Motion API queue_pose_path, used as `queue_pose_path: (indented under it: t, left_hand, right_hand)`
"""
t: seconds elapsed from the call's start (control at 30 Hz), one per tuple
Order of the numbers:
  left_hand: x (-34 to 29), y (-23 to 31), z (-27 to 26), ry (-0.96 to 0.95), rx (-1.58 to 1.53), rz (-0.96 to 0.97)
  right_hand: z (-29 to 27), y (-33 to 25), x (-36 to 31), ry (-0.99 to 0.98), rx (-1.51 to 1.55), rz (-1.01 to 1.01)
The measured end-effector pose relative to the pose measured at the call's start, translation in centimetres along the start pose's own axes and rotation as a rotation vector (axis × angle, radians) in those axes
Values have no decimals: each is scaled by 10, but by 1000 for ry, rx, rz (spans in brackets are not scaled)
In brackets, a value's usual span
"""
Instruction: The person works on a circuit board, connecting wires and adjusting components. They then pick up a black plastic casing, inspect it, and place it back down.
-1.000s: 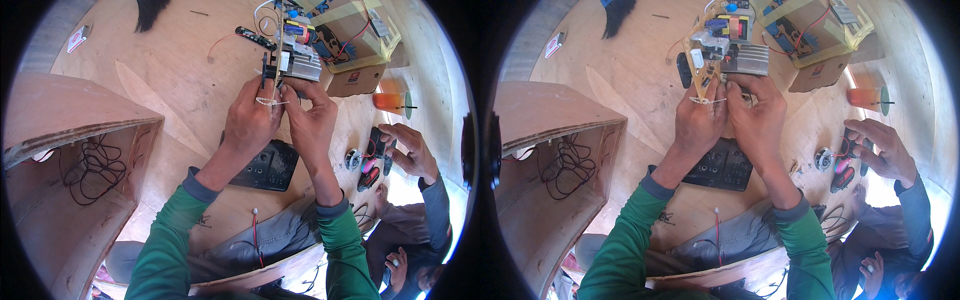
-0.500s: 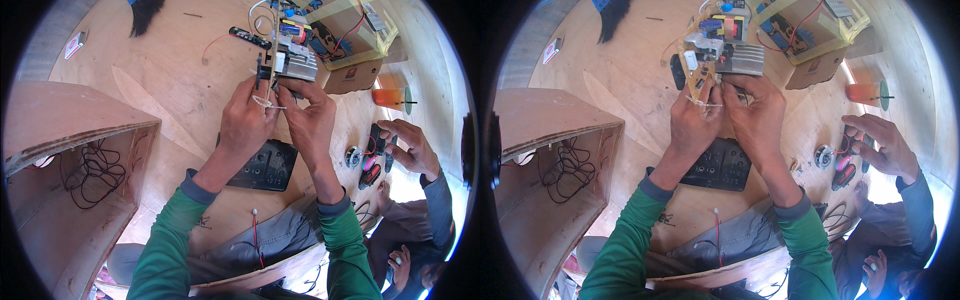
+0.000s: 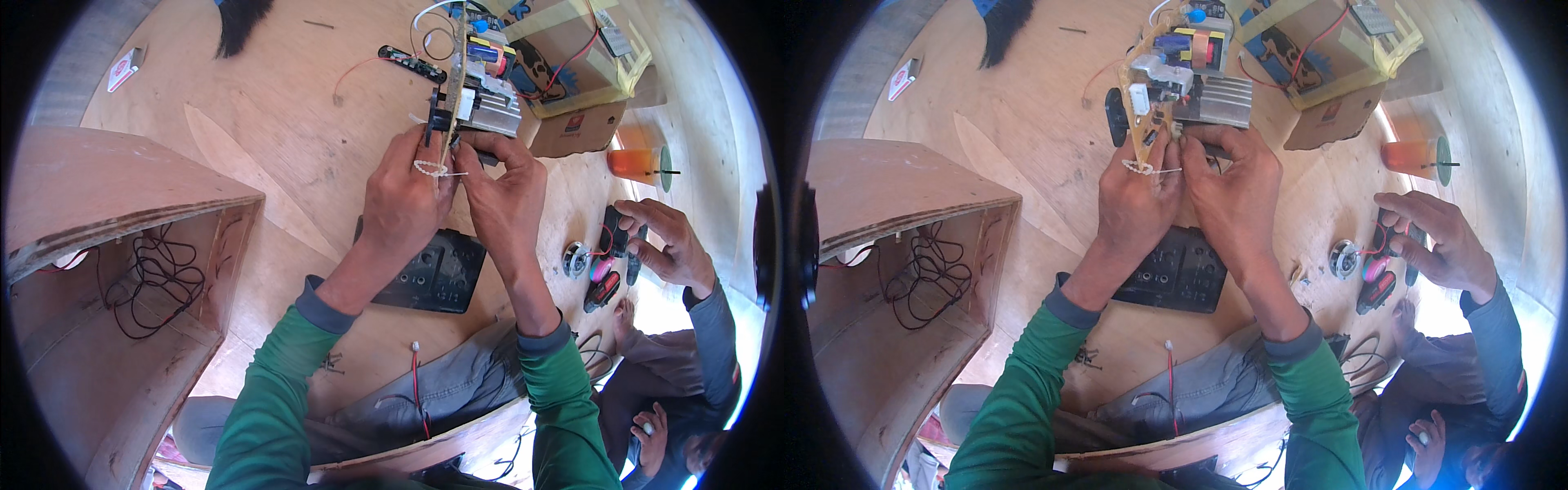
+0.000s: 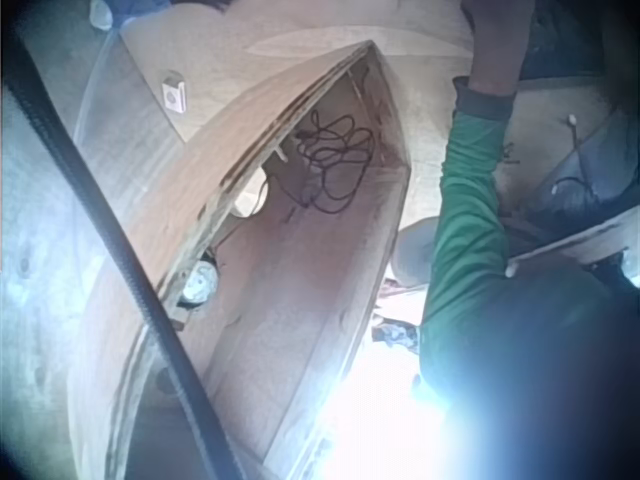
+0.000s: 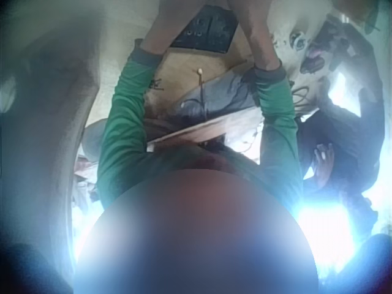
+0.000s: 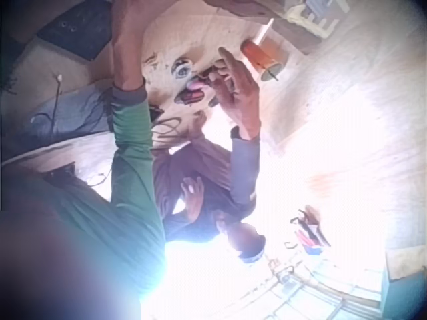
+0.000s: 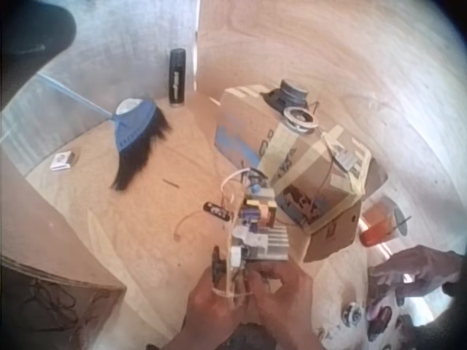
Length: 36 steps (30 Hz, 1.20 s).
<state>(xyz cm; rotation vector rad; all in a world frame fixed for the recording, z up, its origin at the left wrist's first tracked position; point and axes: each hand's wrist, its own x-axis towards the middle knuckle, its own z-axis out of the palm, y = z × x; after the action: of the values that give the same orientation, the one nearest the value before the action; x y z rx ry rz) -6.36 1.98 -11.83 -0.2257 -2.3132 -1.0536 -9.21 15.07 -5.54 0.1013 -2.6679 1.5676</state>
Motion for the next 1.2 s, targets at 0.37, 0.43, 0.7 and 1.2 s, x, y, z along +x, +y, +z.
queue_pose_path:
  t: [0.37,0.43,0.7,1.2]
  left_hand:
    - [-2,2,-4,-57,-42,-17]
    - [-3,1,-4,-58,-28,-12]
    - [-3,2,-4,-80,29,2]
    - [-1,3,-3,-18,-47,-24]
  right_hand:
    - [18,-3,-7,161,86,86]
    - [20,-3,-8,183,86,90]
    - [30,0,-12,240,229,196]
    - [7,5,-6,67,90,-10]
